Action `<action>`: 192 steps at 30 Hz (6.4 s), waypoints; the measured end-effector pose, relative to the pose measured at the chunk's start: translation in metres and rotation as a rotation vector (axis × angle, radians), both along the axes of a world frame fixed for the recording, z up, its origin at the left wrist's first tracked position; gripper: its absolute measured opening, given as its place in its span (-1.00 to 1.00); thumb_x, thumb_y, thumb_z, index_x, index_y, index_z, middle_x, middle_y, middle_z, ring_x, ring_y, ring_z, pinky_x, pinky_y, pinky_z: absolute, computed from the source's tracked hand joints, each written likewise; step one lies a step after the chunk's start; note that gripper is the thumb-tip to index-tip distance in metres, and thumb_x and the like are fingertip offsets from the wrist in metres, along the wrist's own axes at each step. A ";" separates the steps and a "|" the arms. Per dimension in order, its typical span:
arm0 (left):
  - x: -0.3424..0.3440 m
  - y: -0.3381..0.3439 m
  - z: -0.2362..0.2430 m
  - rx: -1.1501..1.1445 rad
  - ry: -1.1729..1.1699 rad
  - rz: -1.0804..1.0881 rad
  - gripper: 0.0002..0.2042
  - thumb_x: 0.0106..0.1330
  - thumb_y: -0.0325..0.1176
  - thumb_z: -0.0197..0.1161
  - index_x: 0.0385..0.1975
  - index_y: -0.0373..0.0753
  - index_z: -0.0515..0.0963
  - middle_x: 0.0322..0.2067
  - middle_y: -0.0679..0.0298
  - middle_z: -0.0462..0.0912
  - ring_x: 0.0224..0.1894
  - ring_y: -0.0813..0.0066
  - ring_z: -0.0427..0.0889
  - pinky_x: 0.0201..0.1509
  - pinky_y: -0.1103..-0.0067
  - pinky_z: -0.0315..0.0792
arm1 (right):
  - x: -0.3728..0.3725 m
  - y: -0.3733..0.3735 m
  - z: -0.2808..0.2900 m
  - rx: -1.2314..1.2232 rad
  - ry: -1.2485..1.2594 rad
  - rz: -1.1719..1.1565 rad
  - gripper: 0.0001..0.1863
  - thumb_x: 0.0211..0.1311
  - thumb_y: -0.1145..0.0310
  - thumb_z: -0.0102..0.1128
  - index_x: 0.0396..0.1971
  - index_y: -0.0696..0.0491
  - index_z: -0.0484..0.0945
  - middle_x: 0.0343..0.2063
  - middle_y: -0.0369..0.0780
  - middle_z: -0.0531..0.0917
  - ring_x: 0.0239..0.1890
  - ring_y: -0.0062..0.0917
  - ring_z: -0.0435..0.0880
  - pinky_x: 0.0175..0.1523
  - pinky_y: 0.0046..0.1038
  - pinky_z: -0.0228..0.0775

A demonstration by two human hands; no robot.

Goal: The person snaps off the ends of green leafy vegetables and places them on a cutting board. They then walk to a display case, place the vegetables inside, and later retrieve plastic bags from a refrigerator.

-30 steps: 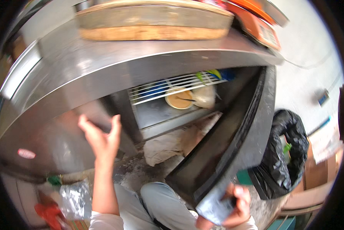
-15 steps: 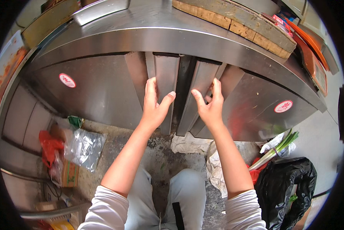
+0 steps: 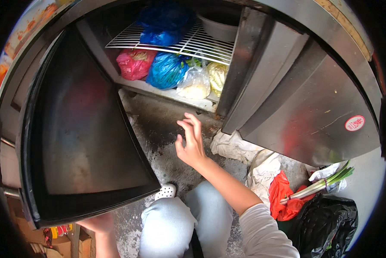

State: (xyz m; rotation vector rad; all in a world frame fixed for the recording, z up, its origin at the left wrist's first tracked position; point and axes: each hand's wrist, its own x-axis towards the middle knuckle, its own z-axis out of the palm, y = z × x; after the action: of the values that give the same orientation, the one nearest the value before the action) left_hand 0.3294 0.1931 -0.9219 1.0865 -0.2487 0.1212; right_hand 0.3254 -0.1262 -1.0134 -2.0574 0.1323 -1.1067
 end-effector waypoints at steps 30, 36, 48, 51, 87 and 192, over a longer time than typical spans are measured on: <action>0.023 -0.061 0.097 1.557 -0.244 -0.797 -0.77 0.24 -0.24 0.12 -0.26 -0.26 0.40 -0.41 -0.02 0.52 -0.35 0.19 0.60 -0.33 0.30 0.44 | 0.184 -0.152 -0.101 0.519 0.584 -0.396 -0.77 -0.07 0.46 0.20 -0.35 0.20 0.58 -0.42 -0.12 0.65 -0.31 -0.41 0.62 -0.16 -0.41 0.41; 0.109 -0.171 0.033 1.566 -0.563 -0.540 -0.02 0.05 -0.17 0.30 0.27 -0.38 -0.31 0.25 -0.20 -0.10 0.21 -0.15 0.14 0.09 0.28 0.37 | 0.115 -0.132 -0.043 0.400 0.316 -0.034 -0.87 -0.01 0.61 0.06 -0.45 0.21 0.58 -0.59 -0.25 0.61 -0.51 -0.68 0.48 -0.39 -0.53 0.35; 0.184 -0.214 -0.035 1.226 -0.326 -0.885 -0.69 -0.09 -0.53 0.10 -0.27 -0.21 0.57 -0.35 0.04 0.62 -0.24 0.17 0.62 -0.10 0.40 0.46 | 0.061 -0.039 0.045 0.264 0.439 0.685 -0.79 0.05 0.43 0.19 -0.29 0.17 0.53 -0.57 -0.26 0.58 -0.50 -0.68 0.48 -0.36 -0.52 0.34; 0.274 -0.220 -0.041 1.100 -0.153 -0.674 -0.80 0.00 -0.54 0.06 -0.37 -0.31 0.57 -0.54 0.28 0.60 -0.53 0.53 0.57 -0.48 0.52 0.45 | 0.057 -0.035 0.072 0.269 0.392 0.554 -0.48 0.08 0.37 0.20 0.09 0.12 0.33 0.05 -0.10 0.40 -0.10 -0.49 0.51 -0.06 -0.45 0.35; 0.301 -0.346 -0.115 1.730 -2.073 -0.073 -0.43 0.04 -0.25 0.24 0.14 0.19 0.33 0.35 0.28 -0.22 0.38 0.12 -0.27 0.21 -0.17 -0.13 | 0.163 -0.170 -0.047 -0.441 0.977 -0.792 -0.26 -0.19 0.43 0.35 0.13 -0.03 0.29 0.27 -0.06 -0.09 0.29 0.00 -0.08 0.18 0.11 0.09; 0.077 -0.180 0.035 1.859 -0.667 -1.534 -0.81 -0.04 -0.35 0.02 -0.56 -0.27 0.55 -0.58 -0.04 0.56 -0.38 0.00 0.59 -0.23 0.26 0.45 | 0.049 -0.100 -0.025 1.094 0.581 -0.184 -0.28 0.03 0.49 0.09 0.21 0.04 -0.02 -0.13 -0.09 0.48 -0.19 -0.35 0.57 -0.20 -0.22 0.50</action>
State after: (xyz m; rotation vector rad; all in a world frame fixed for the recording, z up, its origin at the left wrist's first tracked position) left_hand 0.4059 0.0129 -0.8870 2.2617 -1.9793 -1.4295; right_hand 0.3744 -0.2264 -1.0386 -1.2808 0.9898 -0.3141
